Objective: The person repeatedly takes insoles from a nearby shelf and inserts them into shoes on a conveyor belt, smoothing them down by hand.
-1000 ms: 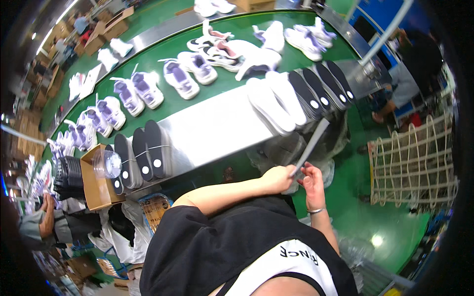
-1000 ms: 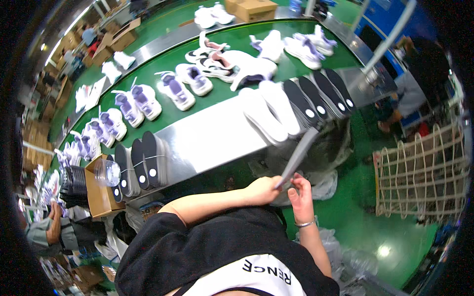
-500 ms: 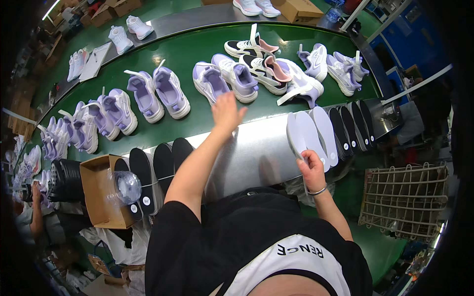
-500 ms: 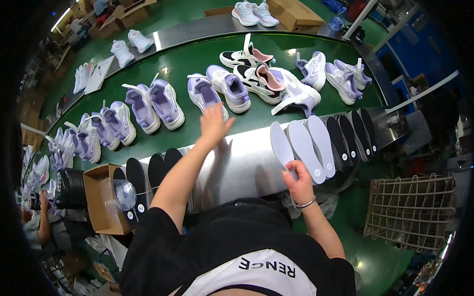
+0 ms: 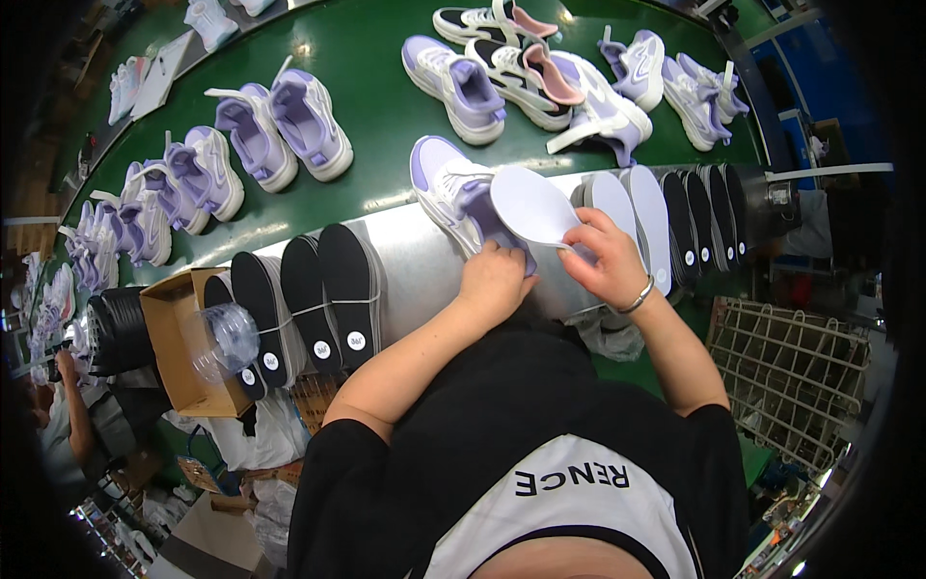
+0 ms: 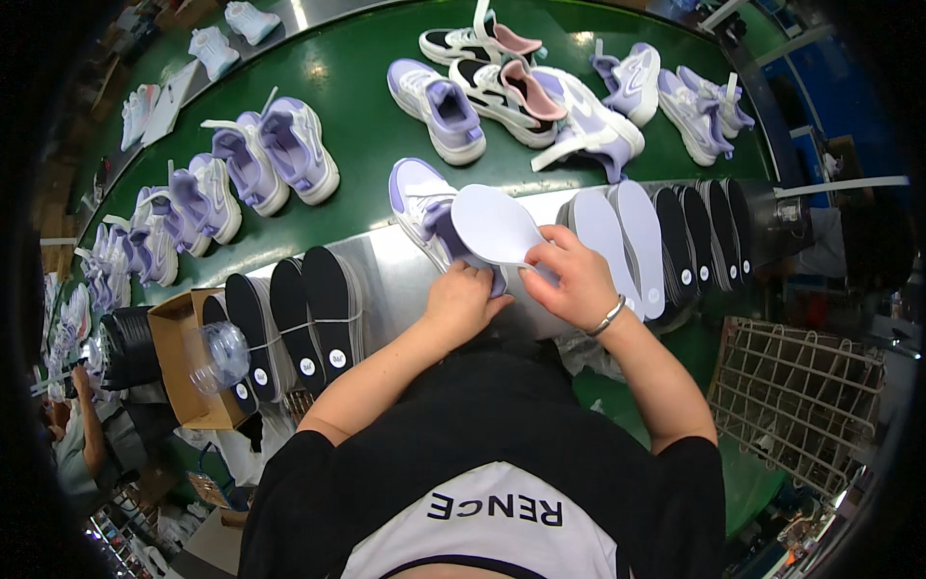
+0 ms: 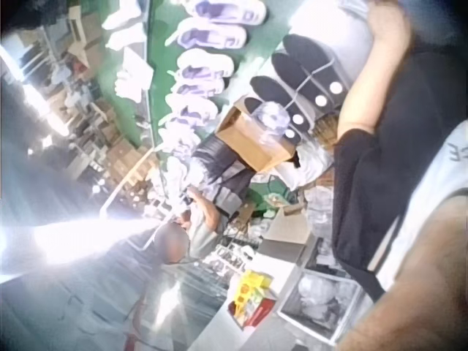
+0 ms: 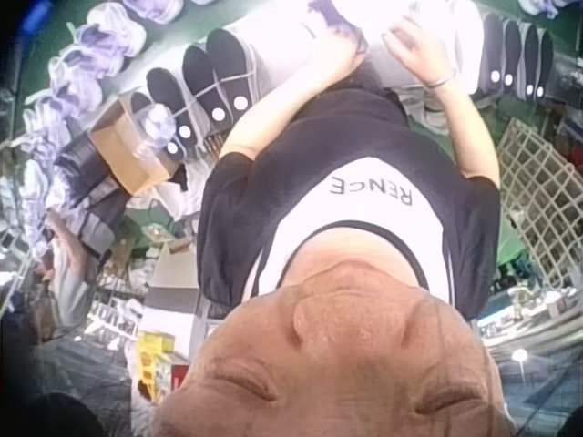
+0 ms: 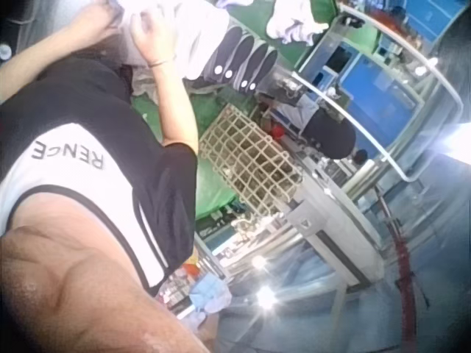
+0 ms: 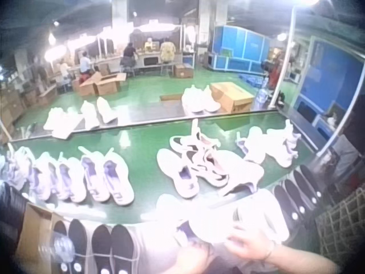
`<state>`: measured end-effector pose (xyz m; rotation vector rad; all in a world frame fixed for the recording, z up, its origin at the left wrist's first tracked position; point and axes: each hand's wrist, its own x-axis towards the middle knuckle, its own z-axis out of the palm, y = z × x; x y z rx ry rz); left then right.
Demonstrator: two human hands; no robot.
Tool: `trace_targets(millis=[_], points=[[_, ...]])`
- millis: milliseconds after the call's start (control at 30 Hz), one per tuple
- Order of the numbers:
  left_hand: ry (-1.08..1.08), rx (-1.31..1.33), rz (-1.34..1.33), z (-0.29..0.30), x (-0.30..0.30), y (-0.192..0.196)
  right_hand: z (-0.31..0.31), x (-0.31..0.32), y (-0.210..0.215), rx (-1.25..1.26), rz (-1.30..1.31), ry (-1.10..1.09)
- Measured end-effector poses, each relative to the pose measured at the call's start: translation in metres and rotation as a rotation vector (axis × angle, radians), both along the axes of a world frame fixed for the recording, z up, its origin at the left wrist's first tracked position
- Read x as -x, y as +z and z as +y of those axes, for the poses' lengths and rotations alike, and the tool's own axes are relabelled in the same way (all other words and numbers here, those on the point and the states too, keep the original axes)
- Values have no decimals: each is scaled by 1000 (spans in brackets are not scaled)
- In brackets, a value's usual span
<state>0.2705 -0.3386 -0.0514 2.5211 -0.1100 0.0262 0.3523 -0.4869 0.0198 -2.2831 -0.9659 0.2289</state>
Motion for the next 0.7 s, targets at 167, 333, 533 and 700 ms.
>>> trace_targets(millis=[167,333,533,700], points=[[261,246,-271,20,19,-11,-20,-4,18,158,-62,107],[475,91,-481,42,-24,-13,-2,11,30,397,-299,364],[483,236,-108,32,-56,-22,69,4,-32,820,-187,293],[575,238,-86,34,-62,-20,71,-2,-57,708,-148,208]])
